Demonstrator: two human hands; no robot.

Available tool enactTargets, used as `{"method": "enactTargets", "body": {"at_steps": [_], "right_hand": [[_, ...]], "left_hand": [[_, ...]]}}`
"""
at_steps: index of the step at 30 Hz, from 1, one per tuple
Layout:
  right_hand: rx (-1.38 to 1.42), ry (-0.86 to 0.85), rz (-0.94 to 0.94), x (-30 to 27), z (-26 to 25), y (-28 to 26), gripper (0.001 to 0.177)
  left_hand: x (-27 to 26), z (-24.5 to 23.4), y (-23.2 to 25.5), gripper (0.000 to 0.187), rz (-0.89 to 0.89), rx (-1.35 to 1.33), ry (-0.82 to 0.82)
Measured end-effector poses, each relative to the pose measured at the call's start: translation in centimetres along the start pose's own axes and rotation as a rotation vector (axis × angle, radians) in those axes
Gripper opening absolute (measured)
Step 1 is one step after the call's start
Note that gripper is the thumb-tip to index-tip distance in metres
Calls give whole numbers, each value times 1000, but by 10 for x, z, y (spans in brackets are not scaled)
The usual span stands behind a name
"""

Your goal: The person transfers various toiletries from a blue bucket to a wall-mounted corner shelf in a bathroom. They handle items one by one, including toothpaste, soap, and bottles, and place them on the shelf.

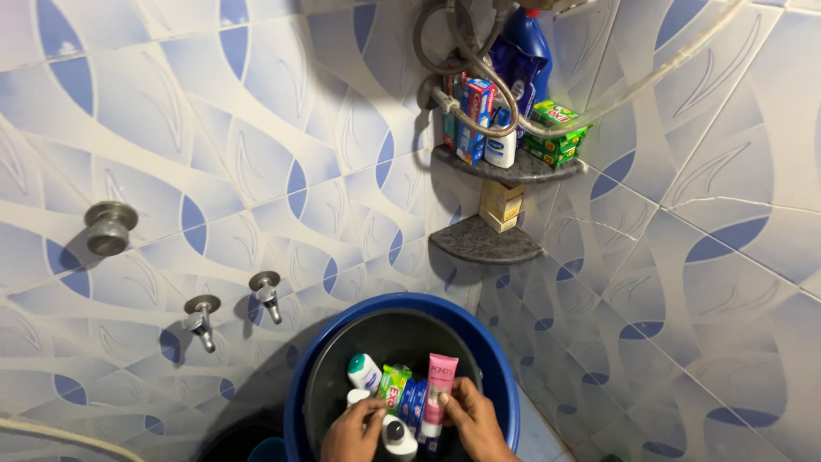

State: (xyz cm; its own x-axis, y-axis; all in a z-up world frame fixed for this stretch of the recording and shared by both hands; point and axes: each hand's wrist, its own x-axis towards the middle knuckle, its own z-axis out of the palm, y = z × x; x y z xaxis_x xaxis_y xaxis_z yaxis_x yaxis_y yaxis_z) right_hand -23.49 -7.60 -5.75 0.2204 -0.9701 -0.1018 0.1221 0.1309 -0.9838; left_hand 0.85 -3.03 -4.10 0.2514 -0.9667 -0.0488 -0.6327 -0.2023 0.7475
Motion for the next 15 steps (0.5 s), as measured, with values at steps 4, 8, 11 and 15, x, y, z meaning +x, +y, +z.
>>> {"method": "enactTargets", "body": {"at_steps": [4, 8, 11, 15], "right_hand": [[176, -142, 149, 12, -23, 10, 22], [369, -225, 241, 16, -39, -1, 23], [429, -180, 246, 20, -54, -25, 27], [279, -131, 83, 47, -98, -43, 25]], "left_hand": [[6, 12, 5, 21, 87, -37, 203], [0, 34, 82, 30, 240, -55, 84], [8, 56, 147, 32, 208, -44, 50], [25, 84, 188, 31, 255, -121, 78]]}}
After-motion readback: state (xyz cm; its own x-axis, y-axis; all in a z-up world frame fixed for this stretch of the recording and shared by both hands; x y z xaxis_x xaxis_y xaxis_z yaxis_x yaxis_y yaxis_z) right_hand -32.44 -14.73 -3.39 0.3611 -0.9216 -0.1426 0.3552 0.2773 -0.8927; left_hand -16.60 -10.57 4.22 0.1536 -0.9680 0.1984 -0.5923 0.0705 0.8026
